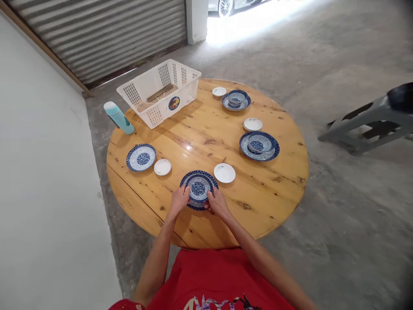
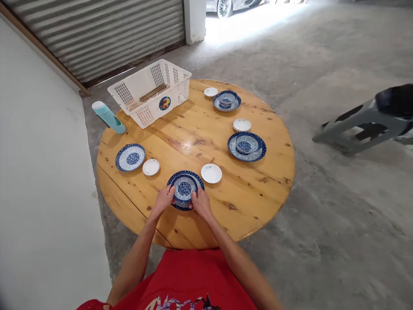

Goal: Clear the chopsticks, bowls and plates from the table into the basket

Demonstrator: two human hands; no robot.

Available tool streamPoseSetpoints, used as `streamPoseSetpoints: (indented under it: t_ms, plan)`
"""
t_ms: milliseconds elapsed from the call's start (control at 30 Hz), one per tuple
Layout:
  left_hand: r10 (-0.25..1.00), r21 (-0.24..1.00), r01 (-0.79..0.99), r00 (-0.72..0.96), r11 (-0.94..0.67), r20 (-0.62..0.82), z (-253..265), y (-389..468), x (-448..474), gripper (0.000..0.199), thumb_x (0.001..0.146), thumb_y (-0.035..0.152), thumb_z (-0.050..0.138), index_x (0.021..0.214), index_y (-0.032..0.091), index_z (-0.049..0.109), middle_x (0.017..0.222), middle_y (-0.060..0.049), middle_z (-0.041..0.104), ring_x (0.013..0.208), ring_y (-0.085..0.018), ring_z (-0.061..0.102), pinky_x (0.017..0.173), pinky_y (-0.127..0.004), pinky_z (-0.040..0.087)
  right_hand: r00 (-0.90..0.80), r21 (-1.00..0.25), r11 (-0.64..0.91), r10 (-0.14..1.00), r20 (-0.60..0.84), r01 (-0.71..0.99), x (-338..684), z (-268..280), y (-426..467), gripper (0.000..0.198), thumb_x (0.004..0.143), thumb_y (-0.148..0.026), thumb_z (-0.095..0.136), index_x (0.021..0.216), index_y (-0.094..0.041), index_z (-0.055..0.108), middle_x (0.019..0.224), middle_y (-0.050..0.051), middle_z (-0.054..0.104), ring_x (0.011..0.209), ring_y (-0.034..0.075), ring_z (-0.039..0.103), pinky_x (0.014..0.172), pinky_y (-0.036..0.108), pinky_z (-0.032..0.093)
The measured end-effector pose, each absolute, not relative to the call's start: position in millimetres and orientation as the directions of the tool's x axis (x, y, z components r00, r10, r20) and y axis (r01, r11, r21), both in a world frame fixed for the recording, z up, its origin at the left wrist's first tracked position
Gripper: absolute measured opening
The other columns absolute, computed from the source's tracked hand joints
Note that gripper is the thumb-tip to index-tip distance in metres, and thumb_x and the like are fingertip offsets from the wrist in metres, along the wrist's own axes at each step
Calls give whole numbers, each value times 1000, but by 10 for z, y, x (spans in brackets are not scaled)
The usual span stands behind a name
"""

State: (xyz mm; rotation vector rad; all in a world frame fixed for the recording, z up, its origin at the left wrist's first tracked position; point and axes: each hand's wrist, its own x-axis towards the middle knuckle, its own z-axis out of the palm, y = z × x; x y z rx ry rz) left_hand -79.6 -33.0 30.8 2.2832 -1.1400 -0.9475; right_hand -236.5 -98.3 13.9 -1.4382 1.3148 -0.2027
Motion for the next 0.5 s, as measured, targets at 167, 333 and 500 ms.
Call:
streamPoseSetpoints:
  t_ms: [167,333,500]
  plan:
    - [-801,648,-489,477,-584,-361,337,-267,-866,34,102,32,38,73,21,53,58,2,60,59,-15,63,66,-25,39,378,-785,299,-748,-546,-542,-2387,218,-955,21,92,-24,33,102,-17,50,59,3,63,45,20,60,43,26,43]
    - [-810,654,-514,513,-554,-284,508,-353,-1078,32,102,33,38,76,22,53,54,3,56,60,-16,61,66,-26,37,432,-829,248,-758,-488,-501,-2591,366,-1111,19,91,-26,34,94,-19,51,56,1,60,48,20,62,47,25,44]
    - [-812,681,-524,553,-512,-185,771,-857,-1556,31,102,34,38,80,22,56,55,3,56,62,-16,61,66,-26,36,495,-866,69,-797,-347,-496,-3038,544,-1789,18,89,-31,37,87,-21,51,55,1,59,49,19,60,53,27,45]
